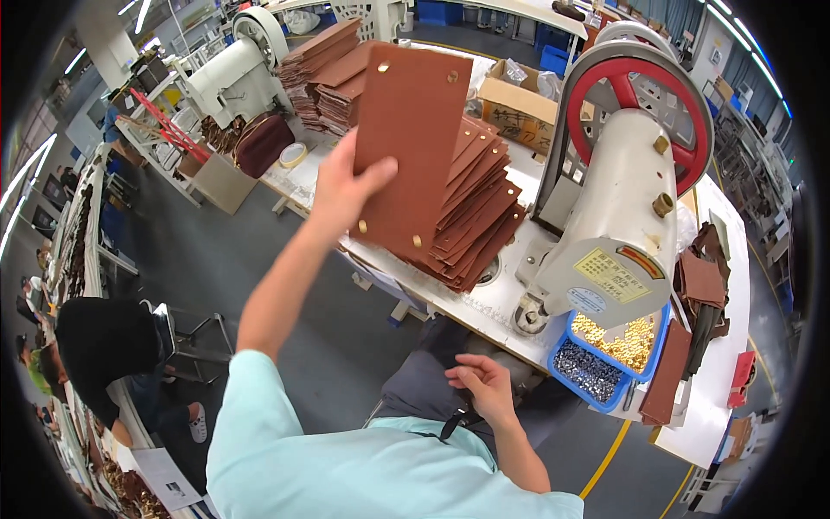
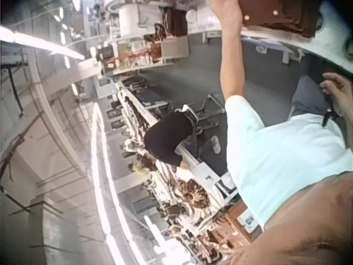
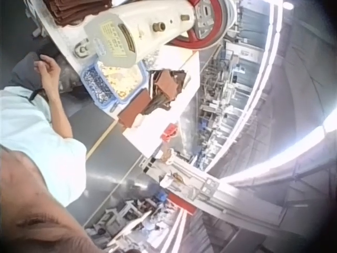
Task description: Attaching metal rivets or eyelets to leather pieces using a specialized setting machine in a workshop.
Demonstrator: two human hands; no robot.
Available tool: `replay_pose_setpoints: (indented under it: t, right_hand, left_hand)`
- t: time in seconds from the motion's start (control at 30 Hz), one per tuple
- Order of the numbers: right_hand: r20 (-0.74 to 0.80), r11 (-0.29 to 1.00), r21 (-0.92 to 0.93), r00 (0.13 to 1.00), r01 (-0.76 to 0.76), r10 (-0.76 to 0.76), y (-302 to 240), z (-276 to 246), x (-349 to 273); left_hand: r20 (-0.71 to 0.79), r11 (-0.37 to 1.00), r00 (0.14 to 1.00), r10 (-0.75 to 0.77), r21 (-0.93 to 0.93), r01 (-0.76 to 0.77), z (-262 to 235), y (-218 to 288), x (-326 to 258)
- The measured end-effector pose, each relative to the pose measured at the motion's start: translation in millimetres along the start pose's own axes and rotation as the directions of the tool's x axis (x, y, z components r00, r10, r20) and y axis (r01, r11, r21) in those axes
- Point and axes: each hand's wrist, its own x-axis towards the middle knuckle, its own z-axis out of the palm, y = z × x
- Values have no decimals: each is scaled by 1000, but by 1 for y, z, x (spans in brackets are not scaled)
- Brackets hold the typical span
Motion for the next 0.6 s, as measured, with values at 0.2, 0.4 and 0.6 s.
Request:
replay_pose_setpoints:
  t: [0.2, 0.4, 0.6]
  right_hand:
    - [-183, 998, -52, 983, -36, 26, 15, -27, -35]
    - [-333, 997, -34, 942, -63, 48, 44, -46, -63]
    - [-331, 822, -568, 903, 41, -274, -16, -72, -90]
  left_hand:
    - [229, 937, 909, -348, 92, 336, -23, -56, 120]
    - [111, 338, 980, -163, 940, -51, -4, -102, 116]
    - [186, 346, 963, 195, 906, -244, -6, -66, 82]
